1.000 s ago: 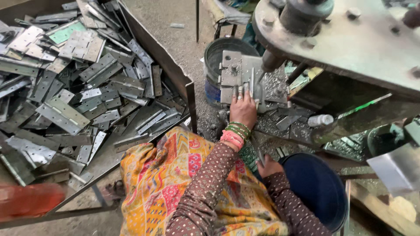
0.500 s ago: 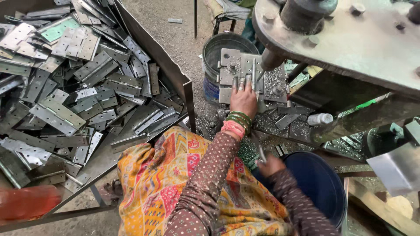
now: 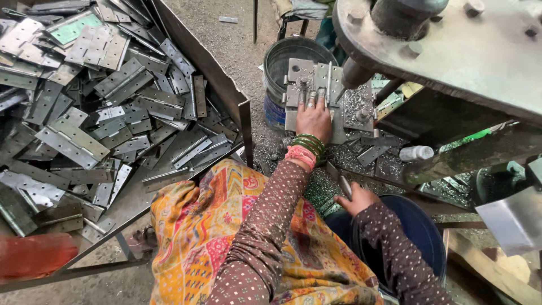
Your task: The person repeatedly picks metal hinge plates from a bin, places them into a jig on a punch press, and operates the lever to punch holes. The finished pieces are dropped into a bin below.
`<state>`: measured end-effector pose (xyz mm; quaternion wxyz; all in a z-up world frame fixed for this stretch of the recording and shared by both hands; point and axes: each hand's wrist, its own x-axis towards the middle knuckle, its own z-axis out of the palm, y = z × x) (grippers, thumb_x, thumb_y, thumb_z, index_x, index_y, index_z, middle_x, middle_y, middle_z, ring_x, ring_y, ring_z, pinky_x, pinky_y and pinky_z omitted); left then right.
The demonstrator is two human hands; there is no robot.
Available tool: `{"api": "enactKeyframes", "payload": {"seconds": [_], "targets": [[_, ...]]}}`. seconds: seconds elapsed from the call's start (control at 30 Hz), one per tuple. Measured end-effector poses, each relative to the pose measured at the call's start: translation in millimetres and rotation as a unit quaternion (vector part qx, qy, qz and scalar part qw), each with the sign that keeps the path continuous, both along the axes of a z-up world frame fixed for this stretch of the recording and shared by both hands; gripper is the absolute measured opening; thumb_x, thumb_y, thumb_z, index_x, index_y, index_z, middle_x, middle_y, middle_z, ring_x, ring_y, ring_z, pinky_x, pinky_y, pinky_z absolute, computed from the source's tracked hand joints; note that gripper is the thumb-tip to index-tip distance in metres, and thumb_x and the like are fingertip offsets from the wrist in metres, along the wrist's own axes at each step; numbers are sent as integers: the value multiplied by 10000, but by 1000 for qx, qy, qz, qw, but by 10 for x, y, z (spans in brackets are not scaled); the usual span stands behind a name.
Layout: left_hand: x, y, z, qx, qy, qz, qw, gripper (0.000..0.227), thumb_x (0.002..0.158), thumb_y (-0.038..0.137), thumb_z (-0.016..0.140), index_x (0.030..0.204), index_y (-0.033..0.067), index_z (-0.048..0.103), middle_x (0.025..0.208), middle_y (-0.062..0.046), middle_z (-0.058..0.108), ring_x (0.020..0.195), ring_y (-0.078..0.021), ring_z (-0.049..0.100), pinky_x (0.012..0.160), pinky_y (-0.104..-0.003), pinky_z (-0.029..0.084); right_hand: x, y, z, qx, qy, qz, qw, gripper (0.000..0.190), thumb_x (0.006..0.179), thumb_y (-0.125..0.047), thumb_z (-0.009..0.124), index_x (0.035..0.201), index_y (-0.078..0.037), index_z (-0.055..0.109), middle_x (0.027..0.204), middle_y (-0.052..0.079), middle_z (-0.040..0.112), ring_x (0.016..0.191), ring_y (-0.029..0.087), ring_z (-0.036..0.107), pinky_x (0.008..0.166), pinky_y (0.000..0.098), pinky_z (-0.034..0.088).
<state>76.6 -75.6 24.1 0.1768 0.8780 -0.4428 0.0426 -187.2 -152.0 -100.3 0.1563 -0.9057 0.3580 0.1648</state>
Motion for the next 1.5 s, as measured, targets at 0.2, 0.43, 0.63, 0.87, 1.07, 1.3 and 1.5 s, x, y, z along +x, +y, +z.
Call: {"api": "enactKeyframes", "payload": {"seconds": [0.2, 0.43, 0.63, 0.87, 1.07, 1.3, 1.5], "targets": [[140, -278, -333, -70, -69, 24, 995, 213, 816, 196, 647, 958, 101, 773, 1218, -114, 669, 1172, -284, 642, 1033, -518, 449, -238, 288, -665, -23, -88, -57, 994, 600, 886, -627, 541, 1153, -92, 590, 821, 234, 723, 795, 441, 712, 739, 542, 553], [140, -17, -306, -56, -17, -23, 998, 154, 895, 292, 595, 938, 235, 731, 1064, 15, 691, 925, -157, 696, 870, -424, 528, -266, -15, -601, 89, -58, -20, 994, 685, 743, -672, 638, 1162, -145, 765, 951, 241, 769, 943, 397, 764, 871, 494, 562], [471, 1802, -591, -250, -37, 142, 957, 252, 912, 333, 640, 1113, 185, 675, 1166, -41, 641, 1030, -268, 674, 910, -452, 512, -55, -395, 11, -44, -36, 0, 998, 766, 827, -701, 675, 1157, -10, 684, 816, 232, 744, 808, 419, 762, 793, 516, 584], [1204, 4348, -1397, -36, -108, 536, 836, 532, 749, 227, 752, 1227, 33, 622, 1323, -189, 591, 990, -332, 628, 804, -432, 542, 244, -513, 80, 18, 28, 29, 999, 665, 799, -566, 770, 947, 74, 670, 659, 219, 662, 623, 336, 723, 632, 438, 605], [1157, 5349, -1838, -29, -99, 509, 854, 649, 729, 291, 830, 1304, 82, 613, 1082, -119, 654, 1099, -327, 613, 1021, -470, 464, 272, -511, 138, 115, -1, 46, 992, 536, 800, -435, 791, 834, 81, 648, 635, 195, 646, 553, 272, 637, 537, 427, 550], [978, 5465, -2066, -91, -1, 436, 896, 414, 809, 132, 755, 1204, 90, 636, 1071, -157, 661, 989, -385, 635, 871, -483, 503, 280, -443, 236, 77, 40, 5, 996, 590, 818, -485, 755, 1030, 57, 656, 638, 200, 704, 511, 293, 700, 556, 433, 585], [1053, 5671, -2133, -110, 80, 457, 879, 298, 966, 185, 660, 1262, 212, 644, 959, -174, 725, 960, -391, 664, 854, -512, 507, 304, -353, 304, 21, 87, -28, 996, 708, 854, -562, 720, 1166, 69, 649, 722, 190, 699, 521, 290, 731, 580, 428, 617]]}}
